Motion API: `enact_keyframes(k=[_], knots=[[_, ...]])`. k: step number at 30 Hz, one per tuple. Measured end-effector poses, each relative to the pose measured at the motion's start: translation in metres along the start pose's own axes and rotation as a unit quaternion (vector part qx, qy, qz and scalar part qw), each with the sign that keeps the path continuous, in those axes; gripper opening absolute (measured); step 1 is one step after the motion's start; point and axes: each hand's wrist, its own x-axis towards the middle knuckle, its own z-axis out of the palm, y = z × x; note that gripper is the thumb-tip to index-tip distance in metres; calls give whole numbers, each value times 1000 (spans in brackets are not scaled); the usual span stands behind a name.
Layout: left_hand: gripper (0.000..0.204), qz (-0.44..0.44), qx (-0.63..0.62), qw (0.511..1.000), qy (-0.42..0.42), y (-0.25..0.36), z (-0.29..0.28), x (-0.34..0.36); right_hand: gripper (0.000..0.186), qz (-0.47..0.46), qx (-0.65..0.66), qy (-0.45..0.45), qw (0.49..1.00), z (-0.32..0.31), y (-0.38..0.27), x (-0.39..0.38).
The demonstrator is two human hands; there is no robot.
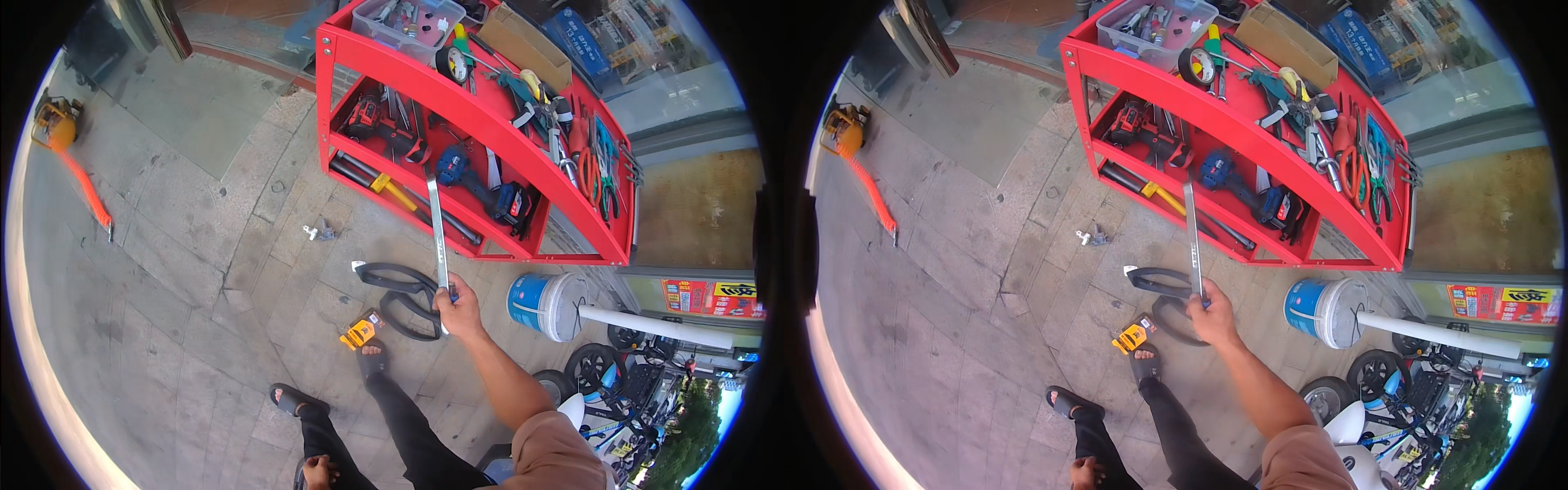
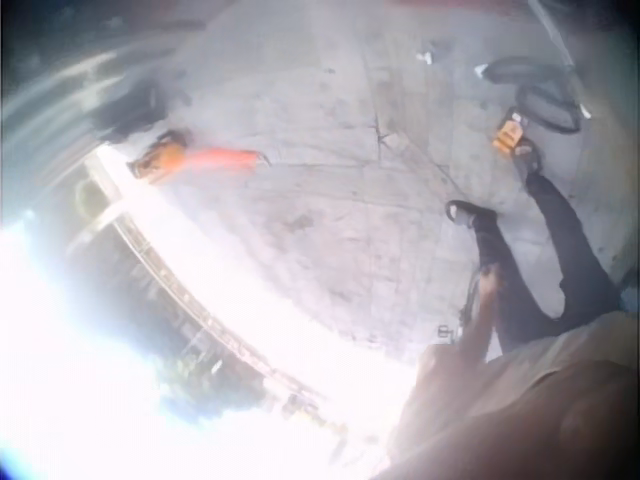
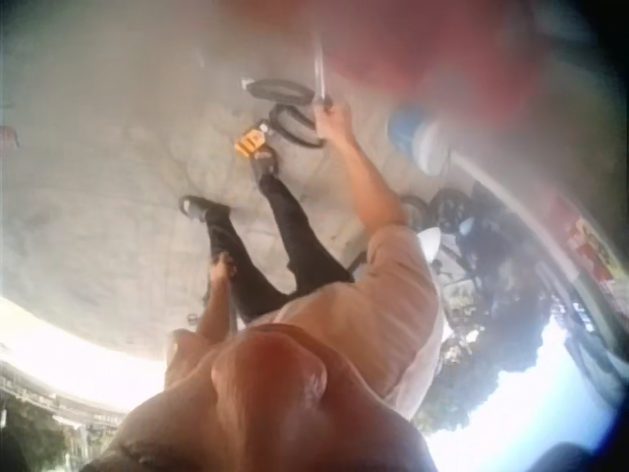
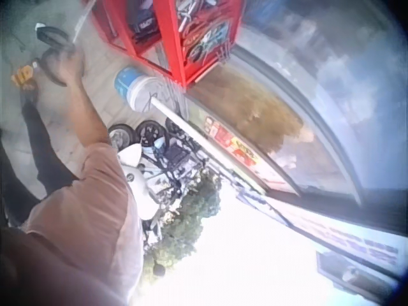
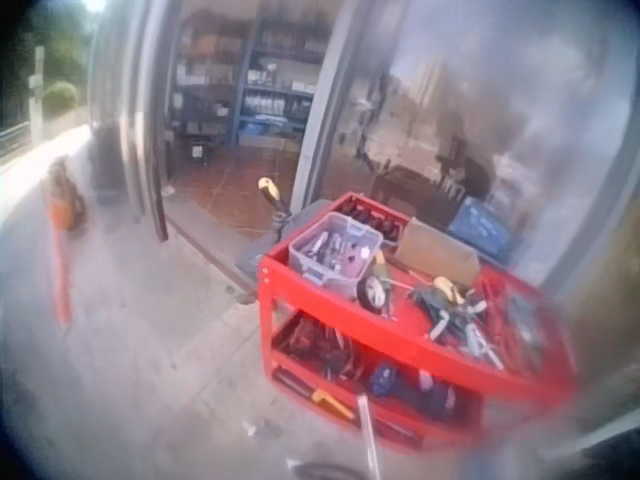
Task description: The person removes the rear wheel of a mountain bike, deflates the tire, and uses tire levers to pry the tire off the rim. They remove the inner tube, inspect the tire, and then reseat the tire onto the rim before inflating it with an air hose. The person then reattaches the wheel to the bike frame.
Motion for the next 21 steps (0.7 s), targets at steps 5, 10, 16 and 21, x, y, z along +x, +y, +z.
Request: enact_keyframes(k=[5,10,16,21], knots=[[17,67,25,997,19,114,58,-95,24,-60,-67,5,996,-24,-57,84],[18,106,-68,991,-37,146,94,-108,32,-101,-288,24,952,-29,-78,212],[18,101,-132,970,-177,178,133,-83,27,-311,-512,165,783,-20,-43,326],[23,56,-179,965,-185,213,101,-82,30,-213,-521,130,816,-6,-34,358]])
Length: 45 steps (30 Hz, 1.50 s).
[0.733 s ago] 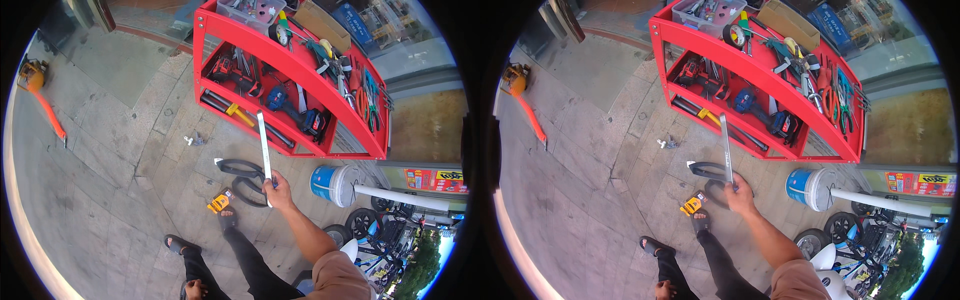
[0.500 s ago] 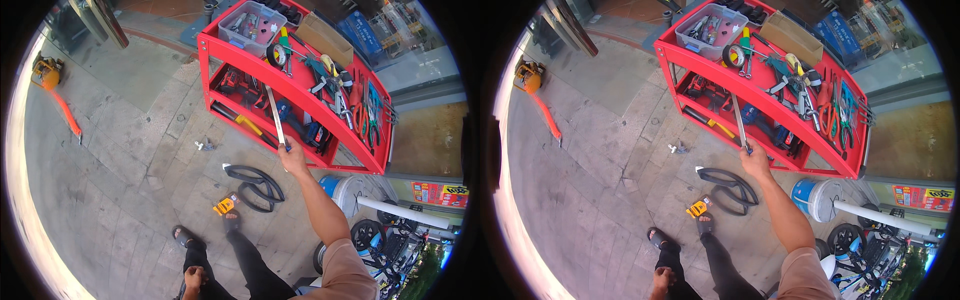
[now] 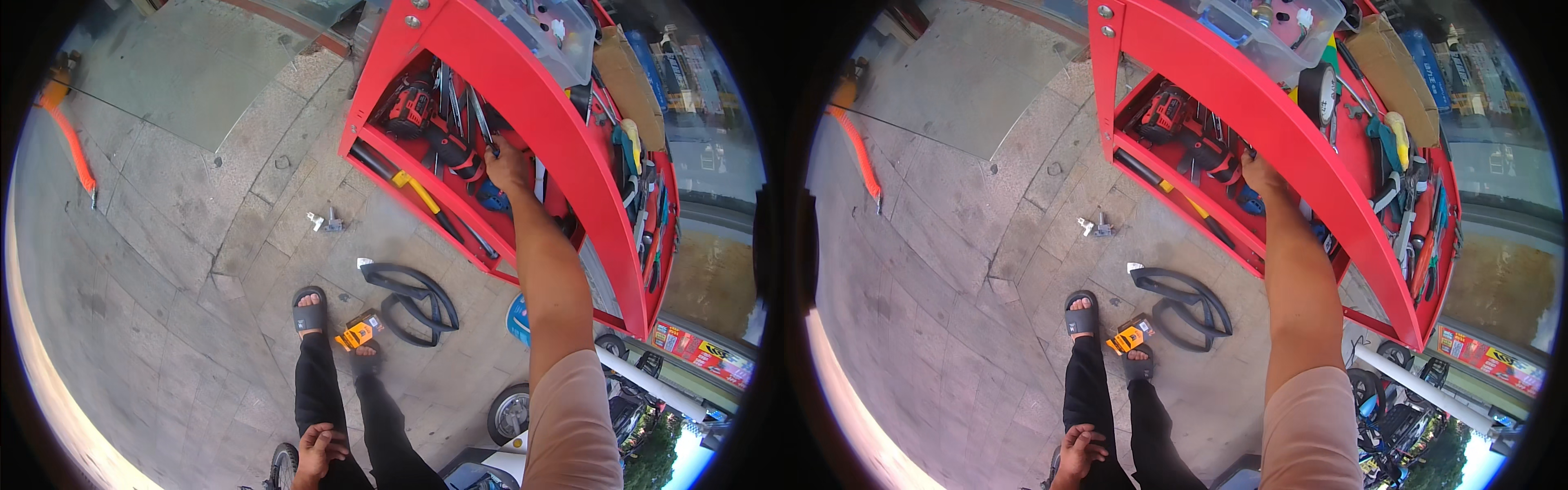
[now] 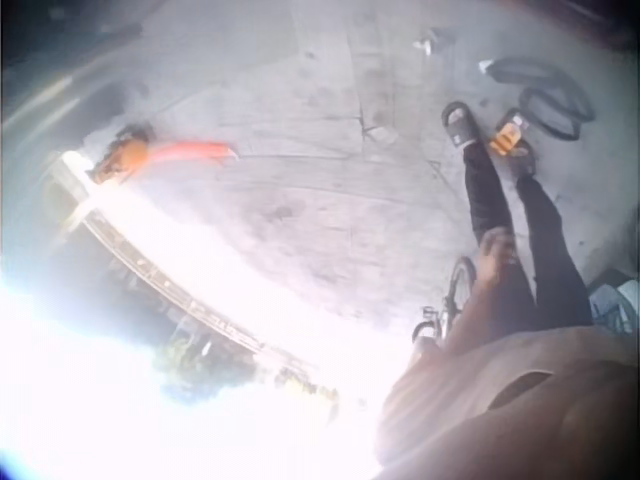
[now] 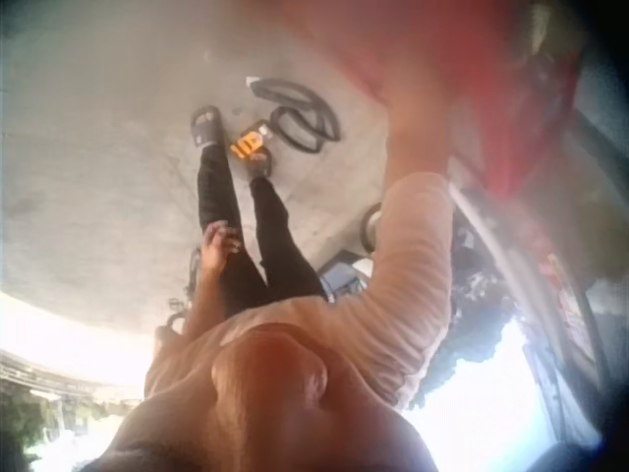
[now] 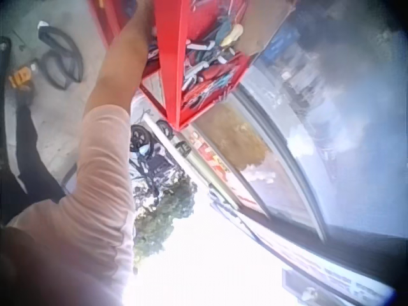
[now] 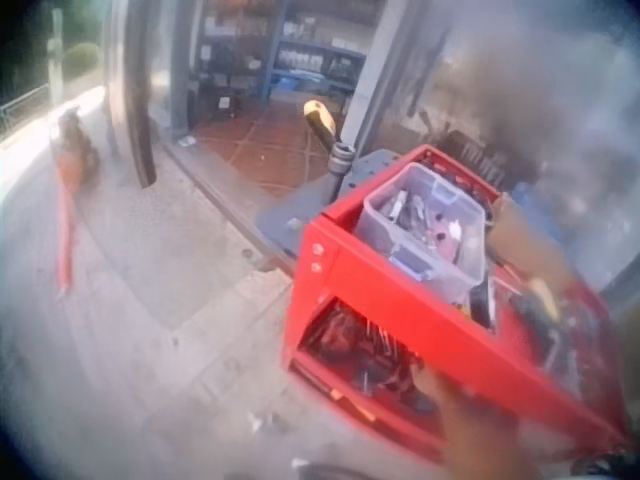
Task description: The person removes the rear wheel of a mountain bike, deflates the tire, and uses tire levers to pry the tire off the rim. They remove the inner tube, inspect the tire, and then reseat the tire onto the rim before inflating it with an air hose. The person then reattaches the wheel to the bike frame.
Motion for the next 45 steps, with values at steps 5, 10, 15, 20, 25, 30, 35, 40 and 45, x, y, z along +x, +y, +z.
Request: enact_keyframes(k=[5,10,15,20,25,30,35,40,45], knots=[[26,-34,-23,999,-13,32,-10,3,32,-76,-8,37,996,-17,3,9],[27,-61,4,998,18,39,-3,9,28,18,128,-63,990,-75,-65,-27],[26,-79,31,996,32,39,3,16,23,77,376,-253,888,-135,-104,-125],[24,-88,55,994,43,43,9,20,31,-76,458,-257,848,-271,-151,-128],[22,-79,73,993,47,41,12,17,34,63,579,-84,809,-327,-154,-40],[17,-63,111,991,33,45,18,9,44,39,221,-80,971,-320,-151,61],[19,-67,161,984,38,56,13,5,43,-56,32,-1,998,-321,-159,72],[21,-62,162,983,61,93,0,0,33,0,386,-105,916,-343,-176,-16],[25,-2,170,983,76,140,-20,-7,25,135,579,-232,770,-340,-149,-144]])
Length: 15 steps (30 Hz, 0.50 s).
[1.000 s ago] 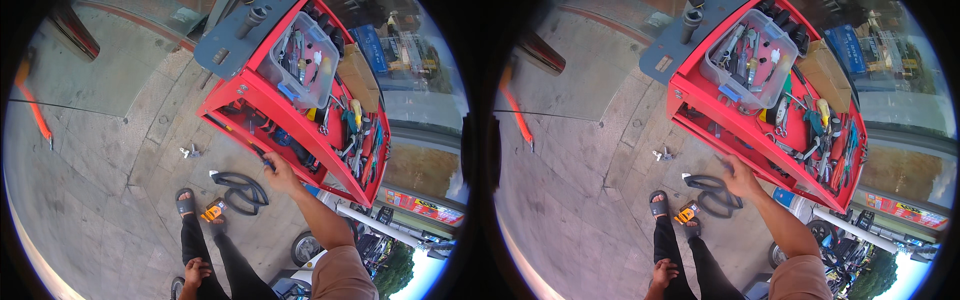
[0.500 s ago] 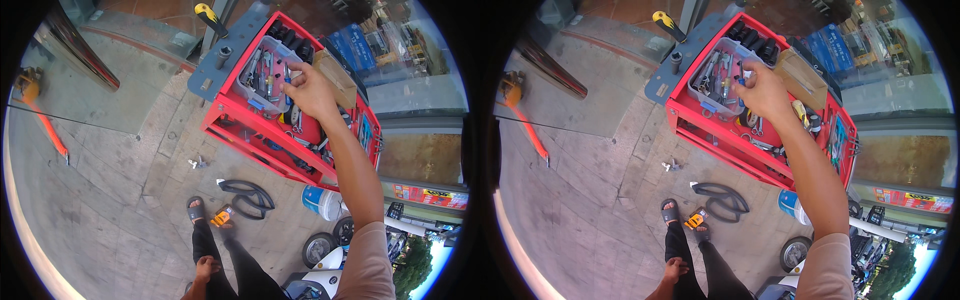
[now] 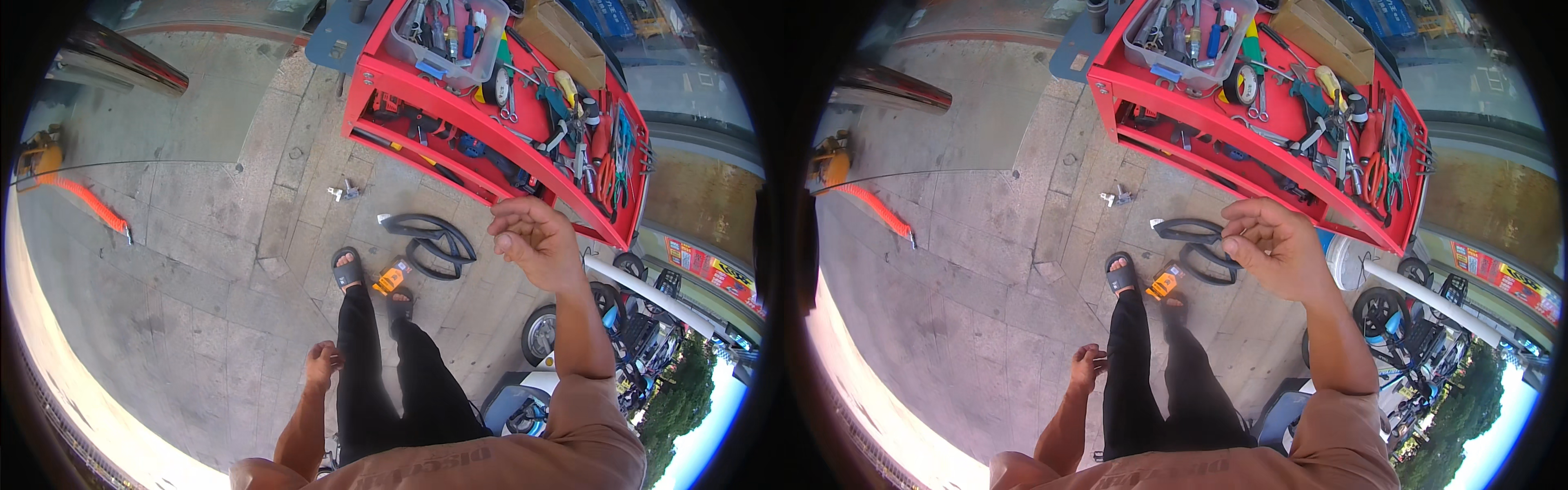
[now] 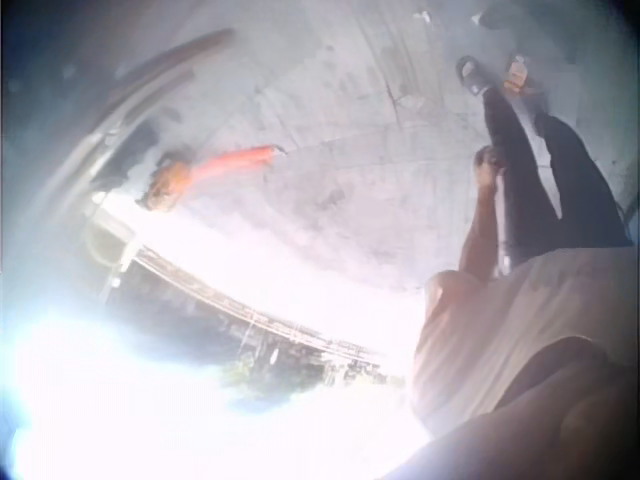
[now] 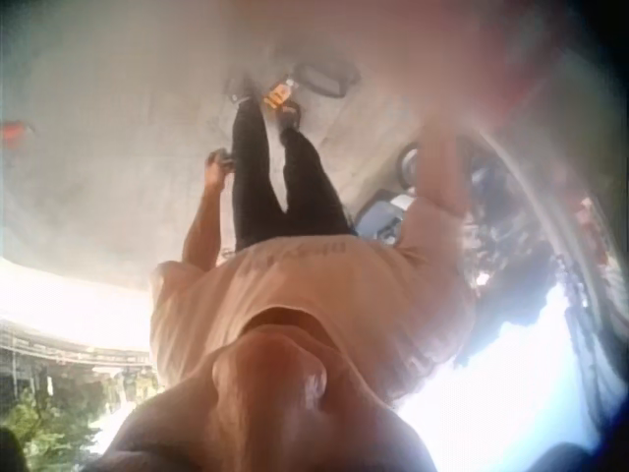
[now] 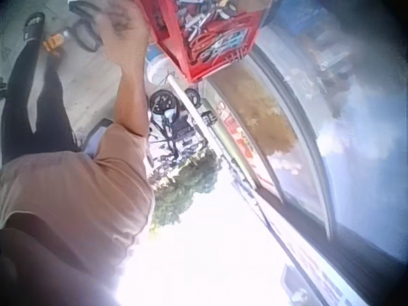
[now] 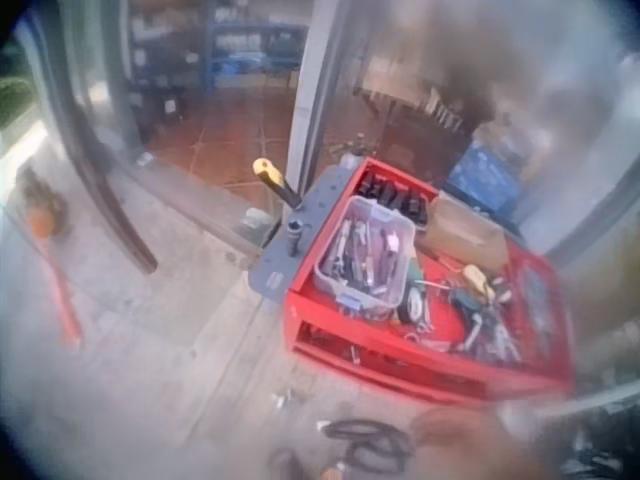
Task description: The person removes the rear wheel of a mountain bike, deflates the tire, and uses tire levers to pry the tire off the rim. They remove the inner tube, inspect the tire, and then reseat the tire onto the rim before inflating it with an air hose. The person then reattaches the wheel to the bike frame.
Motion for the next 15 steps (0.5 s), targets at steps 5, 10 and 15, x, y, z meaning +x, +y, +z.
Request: enact_keyframes(k=[5,10,15], knots=[[30,25,44,998,46,10,-45,-7,20,201,61,66,976,24,114,-92],[33,28,120,990,69,-4,-72,-12,23,271,-105,-11,957,61,192,-207],[34,64,205,975,59,0,-64,-35,24,313,-91,106,939,61,243,-303]])
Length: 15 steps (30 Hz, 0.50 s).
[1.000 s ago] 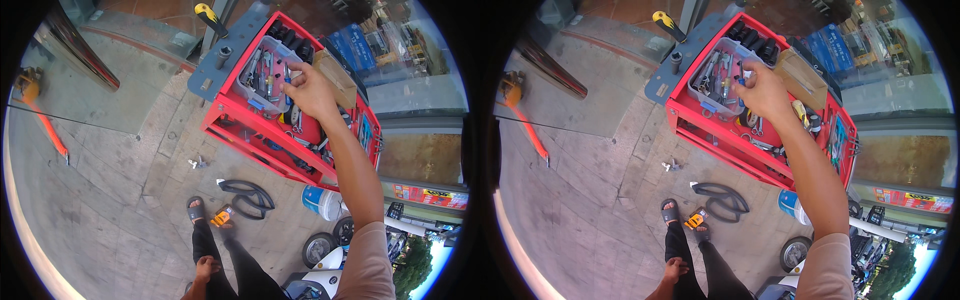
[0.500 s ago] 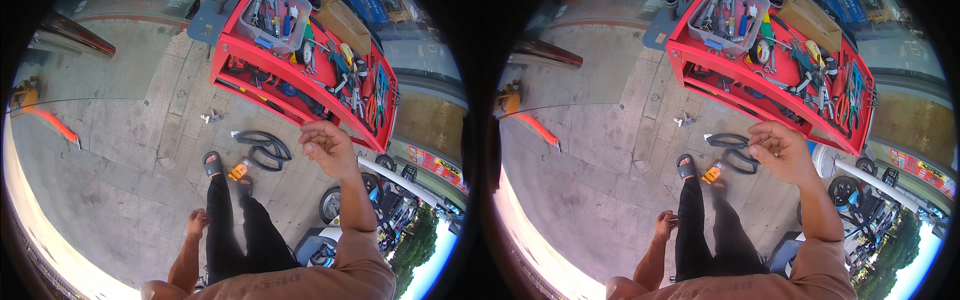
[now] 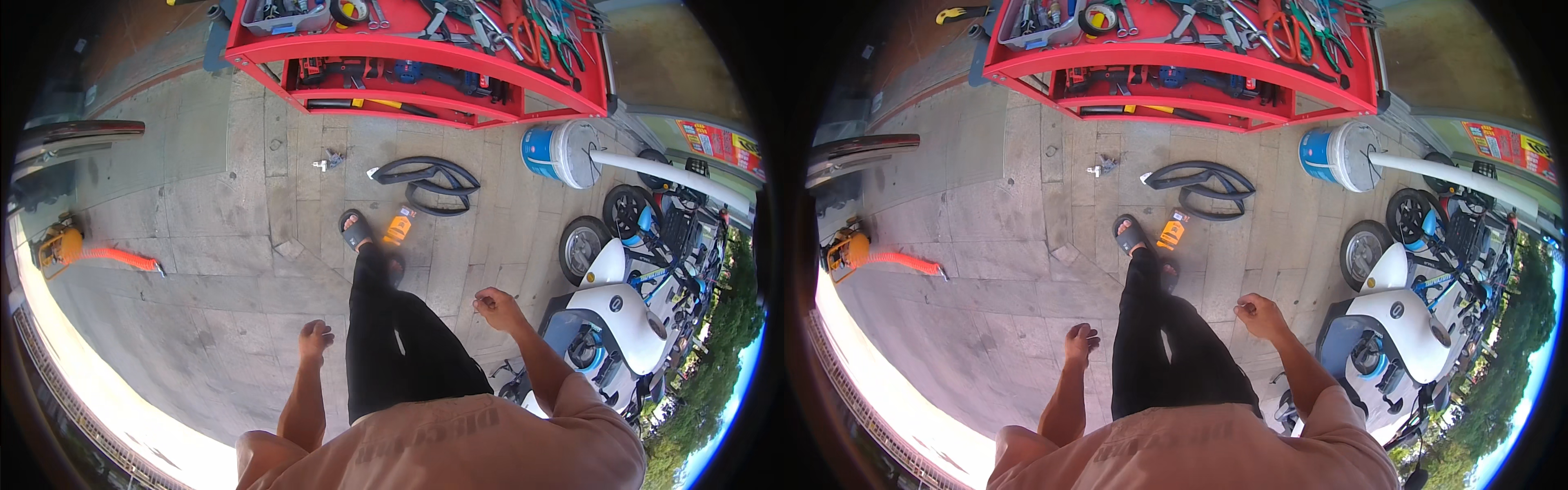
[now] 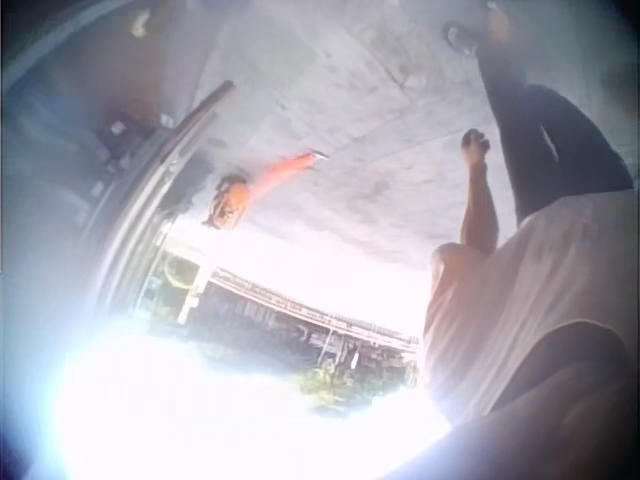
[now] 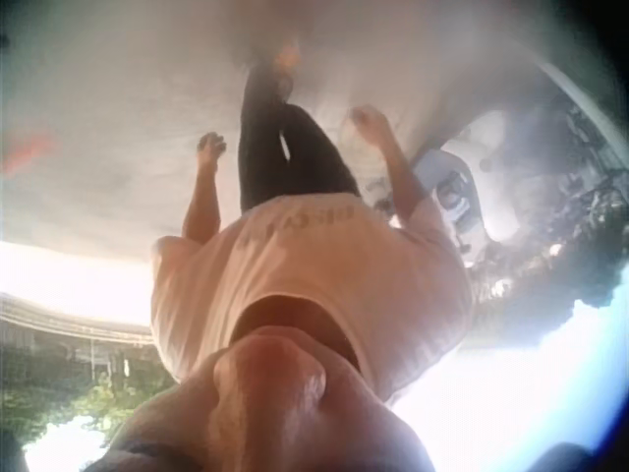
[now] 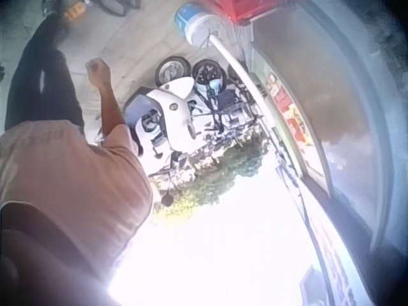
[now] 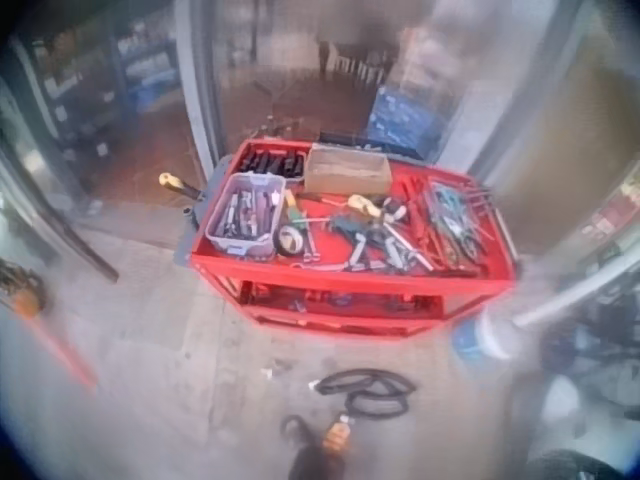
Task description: The person removes the rear wheel of a mountain bike, deflates the tire, and uses tire levers to pry the tire off the rim. They remove the inner tube, inspect the tire, and then reseat the tire onto the rim before inflating it with an air hose. The person then reattaches the wheel to the bike frame.
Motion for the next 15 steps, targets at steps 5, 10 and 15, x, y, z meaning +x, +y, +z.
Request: enact_keyframes(k=[5,10,15], knots=[[35,68,40,997,-24,26,7,-43,20,33,83,115,989,-8,69,-59],[27,155,123,978,-65,49,8,-107,20,-54,151,159,974,-1,99,-114],[16,213,283,928,-117,49,7,-188,19,-35,166,167,971,15,120,-141]])
